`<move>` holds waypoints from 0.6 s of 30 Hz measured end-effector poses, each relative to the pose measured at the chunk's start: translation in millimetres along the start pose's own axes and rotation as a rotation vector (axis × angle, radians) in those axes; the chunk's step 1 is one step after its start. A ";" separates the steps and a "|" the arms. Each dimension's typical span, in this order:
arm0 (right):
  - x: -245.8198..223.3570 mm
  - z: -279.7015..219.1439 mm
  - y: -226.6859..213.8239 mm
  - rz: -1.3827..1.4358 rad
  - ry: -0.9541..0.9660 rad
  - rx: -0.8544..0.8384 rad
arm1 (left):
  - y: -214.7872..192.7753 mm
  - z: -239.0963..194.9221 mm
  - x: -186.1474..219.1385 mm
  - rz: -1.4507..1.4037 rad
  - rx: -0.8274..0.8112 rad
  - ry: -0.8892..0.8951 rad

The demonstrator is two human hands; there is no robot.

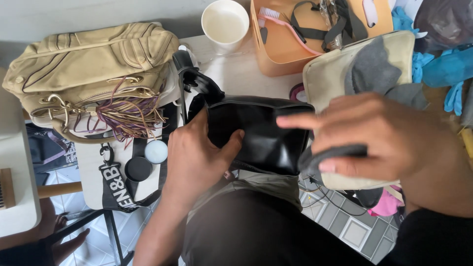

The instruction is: The person cleans a black handbag using a small sponge and a white cream. They repeatedly dip the sponge into the cream and wipe the exterior, interior, and handle of the bag. The person rotates the bag to access different sides and continues wiping until the end of the clip.

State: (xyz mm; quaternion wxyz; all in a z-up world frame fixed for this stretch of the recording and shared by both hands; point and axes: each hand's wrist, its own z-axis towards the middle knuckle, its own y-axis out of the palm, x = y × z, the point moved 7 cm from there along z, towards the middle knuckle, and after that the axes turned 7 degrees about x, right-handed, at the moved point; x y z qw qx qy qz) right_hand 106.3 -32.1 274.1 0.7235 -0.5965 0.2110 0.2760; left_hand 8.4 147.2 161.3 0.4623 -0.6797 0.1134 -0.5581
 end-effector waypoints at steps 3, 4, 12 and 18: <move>-11.6 -22.1 28.4 -0.230 0.043 -0.034 | 0.5 2.5 0.9 -0.007 0.007 0.012; -6.5 -24.0 35.7 -0.228 0.043 -0.037 | 0.0 2.4 2.0 -0.009 0.006 0.008; 17.2 -41.1 36.6 -0.046 0.233 -0.339 | 11.7 -4.0 25.4 0.015 -0.040 0.114; 38.3 -25.6 28.9 0.092 0.308 -0.204 | 8.9 12.8 23.3 -0.291 -0.124 0.173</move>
